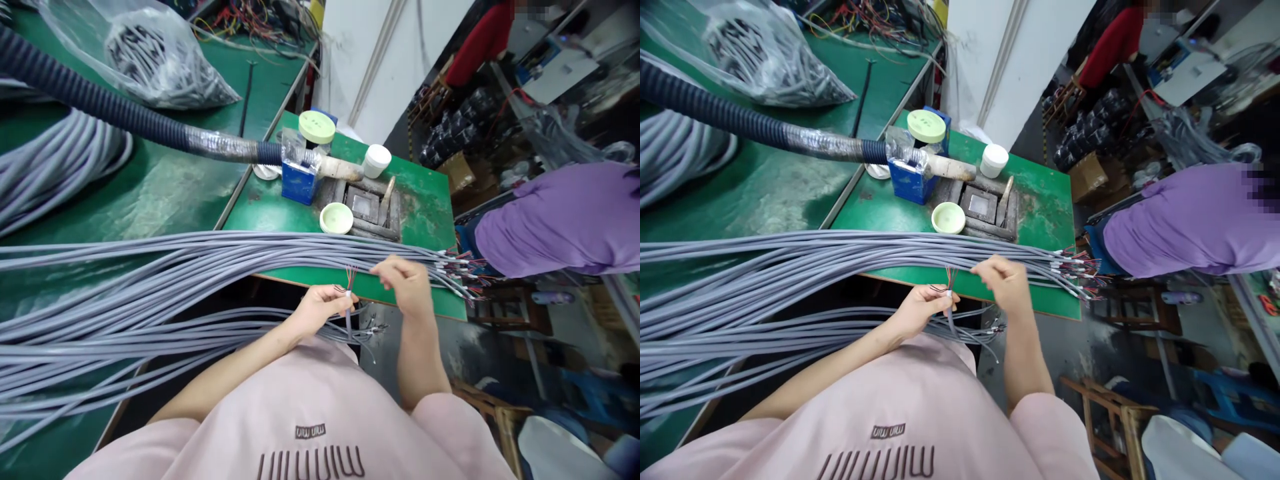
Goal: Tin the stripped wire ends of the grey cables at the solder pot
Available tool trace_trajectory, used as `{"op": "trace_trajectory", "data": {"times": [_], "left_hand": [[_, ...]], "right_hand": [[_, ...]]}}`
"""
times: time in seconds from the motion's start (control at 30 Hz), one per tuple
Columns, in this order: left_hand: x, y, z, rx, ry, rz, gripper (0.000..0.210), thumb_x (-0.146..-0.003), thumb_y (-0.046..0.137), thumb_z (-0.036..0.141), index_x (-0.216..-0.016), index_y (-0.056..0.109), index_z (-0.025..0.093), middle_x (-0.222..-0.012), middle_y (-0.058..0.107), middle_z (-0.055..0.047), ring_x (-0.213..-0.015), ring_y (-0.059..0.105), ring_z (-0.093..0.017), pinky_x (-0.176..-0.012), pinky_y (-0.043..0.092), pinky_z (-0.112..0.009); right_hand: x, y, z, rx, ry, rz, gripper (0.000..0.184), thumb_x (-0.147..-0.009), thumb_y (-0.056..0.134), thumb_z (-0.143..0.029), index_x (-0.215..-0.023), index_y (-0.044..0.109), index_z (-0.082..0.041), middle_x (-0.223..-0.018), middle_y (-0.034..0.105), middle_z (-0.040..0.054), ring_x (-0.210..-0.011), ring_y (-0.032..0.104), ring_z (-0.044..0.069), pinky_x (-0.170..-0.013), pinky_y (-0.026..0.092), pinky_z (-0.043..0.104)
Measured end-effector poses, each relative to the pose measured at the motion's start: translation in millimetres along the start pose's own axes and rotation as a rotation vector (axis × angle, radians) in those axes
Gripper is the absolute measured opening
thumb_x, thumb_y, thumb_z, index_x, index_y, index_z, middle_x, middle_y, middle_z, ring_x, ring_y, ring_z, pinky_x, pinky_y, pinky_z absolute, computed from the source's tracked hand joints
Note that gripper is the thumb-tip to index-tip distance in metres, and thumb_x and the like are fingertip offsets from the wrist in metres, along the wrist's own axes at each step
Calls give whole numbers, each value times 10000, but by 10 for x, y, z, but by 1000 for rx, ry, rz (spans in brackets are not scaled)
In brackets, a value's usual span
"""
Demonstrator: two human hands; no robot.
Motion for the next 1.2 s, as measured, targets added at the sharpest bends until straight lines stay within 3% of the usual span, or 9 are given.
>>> {"op": "trace_trajectory", "data": {"times": [0.1, 0.2, 0.33, 0.53, 0.83, 1.07, 1.2], "left_hand": [[-24, 6, 56, -25, 51, -26, 324, -641, 792, 439, -603, 683, 137, -633, 639, -25, -602, 536, -109, -614, 442, -246], [-26, 28, 59, -36, 61, -51, 329, -652, 786, 439, -600, 668, 137, -564, 583, 4, -579, 504, -100, -608, 425, -241], [-34, -24, 68, -18, 77, -17, 298, -680, 779, 407, -608, 671, 139, -603, 598, 1, -589, 509, -94, -624, 427, -238], [-66, -104, 92, 91, 32, 70, 402, -541, 844, 480, -504, 657, 127, -624, 617, -29, -583, 528, -104, -573, 446, -234], [-69, -97, 67, 196, -72, 80, 381, -510, 870, 449, -646, 737, 119, -642, 679, -53, -518, 545, -98, -539, 445, -237], [-83, -94, 35, 150, -41, 41, 352, -570, 848, 430, -709, 738, 126, -650, 664, -31, -526, 540, -92, -582, 432, -249], [-79, -45, 92, 24, 58, -31, 304, -681, 780, 415, -627, 694, 128, -638, 635, -25, -616, 549, -112, -674, 437, -260]], "right_hand": [[152, 352, -48, 235, -28, -131, 124, -771, 659, -253, -668, 707, -205, -639, 620, -7, -558, 529, 109, -529, 410, 246], [205, 486, -117, 298, -95, -90, 189, -792, 658, -265, -616, 662, -199, -597, 565, -20, -529, 492, 97, -521, 398, 241], [223, 475, -162, 257, -155, -11, 320, -856, 603, -261, -541, 614, -204, -560, 533, -18, -555, 511, 112, -565, 419, 258], [279, 414, -146, 207, -204, 53, 162, -861, 604, -251, -765, 734, -242, -729, 690, 12, -660, 618, 149, -630, 479, 289], [328, 295, -120, 190, -217, 93, 147, -845, 615, -209, -851, 746, -275, -758, 700, 2, -668, 605, 155, -646, 474, 307], [286, 251, -45, 182, -173, 105, 86, -831, 633, -245, -870, 708, -258, -797, 665, 7, -739, 598, 162, -689, 477, 305], [170, 354, 26, 129, -85, 21, 140, -795, 665, -272, -928, 649, -231, -863, 638, 10, -785, 591, 154, -733, 481, 293]]}}
Point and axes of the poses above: each hand's wrist, its own x-axis away from the middle knuckle, its own y-axis out of the palm, z = x × y, the point moved 10 cm from there along -x, towards the middle knuckle
